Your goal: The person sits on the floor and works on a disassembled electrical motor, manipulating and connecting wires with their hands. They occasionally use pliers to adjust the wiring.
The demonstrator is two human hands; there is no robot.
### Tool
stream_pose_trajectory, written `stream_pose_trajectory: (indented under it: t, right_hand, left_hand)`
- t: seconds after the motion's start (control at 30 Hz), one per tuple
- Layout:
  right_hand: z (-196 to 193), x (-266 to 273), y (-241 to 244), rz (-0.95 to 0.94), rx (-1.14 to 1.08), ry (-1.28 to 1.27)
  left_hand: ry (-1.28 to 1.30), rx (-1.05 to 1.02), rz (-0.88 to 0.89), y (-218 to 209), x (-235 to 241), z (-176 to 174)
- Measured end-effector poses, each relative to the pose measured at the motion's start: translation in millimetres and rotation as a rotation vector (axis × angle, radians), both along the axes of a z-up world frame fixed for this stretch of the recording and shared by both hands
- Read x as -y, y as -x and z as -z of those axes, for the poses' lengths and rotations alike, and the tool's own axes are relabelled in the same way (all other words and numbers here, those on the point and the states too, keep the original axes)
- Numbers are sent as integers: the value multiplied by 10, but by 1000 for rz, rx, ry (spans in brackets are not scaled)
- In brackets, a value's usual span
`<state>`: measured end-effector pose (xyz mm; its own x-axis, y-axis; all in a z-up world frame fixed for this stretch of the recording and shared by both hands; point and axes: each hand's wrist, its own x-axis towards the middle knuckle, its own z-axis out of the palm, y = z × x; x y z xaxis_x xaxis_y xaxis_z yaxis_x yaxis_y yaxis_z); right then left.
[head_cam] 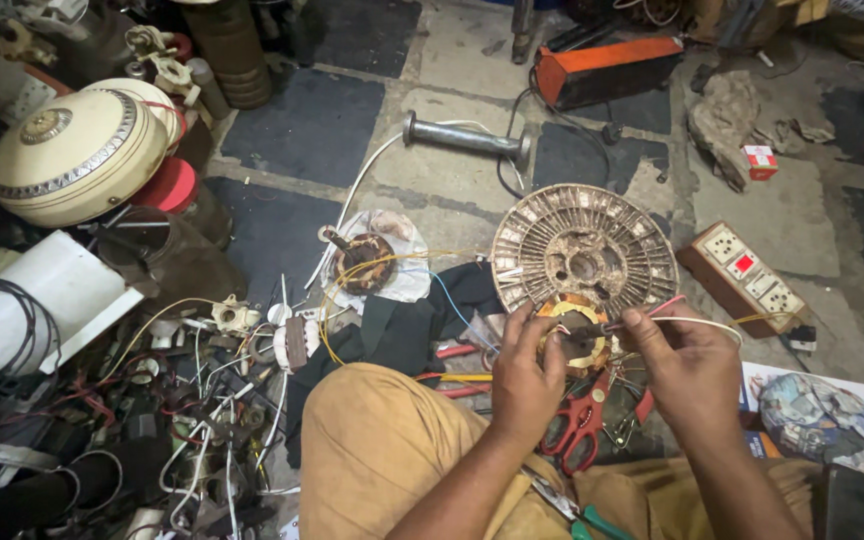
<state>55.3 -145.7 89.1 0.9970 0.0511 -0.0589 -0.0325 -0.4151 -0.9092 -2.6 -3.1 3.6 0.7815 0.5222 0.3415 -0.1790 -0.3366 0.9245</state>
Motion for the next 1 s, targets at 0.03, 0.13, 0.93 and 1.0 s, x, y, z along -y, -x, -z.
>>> stream_pose_trajectory:
  t: [0.03,0.13,0.93,1.0]
  right_hand:
    - [21,4,9,-33,55,-9]
    - [80,-23,-2,-89,170,-61]
    - [-250,20,-114,-81,150,-86]
    - [-423,83,-275,-84,71,-121]
  left_hand:
    - [-2,-1,11,1,13,2]
    - [-13,9,-70,-51,65,23]
    - [75,1,-59,-49,79,140]
    - [41,45,-18,-42,70,178]
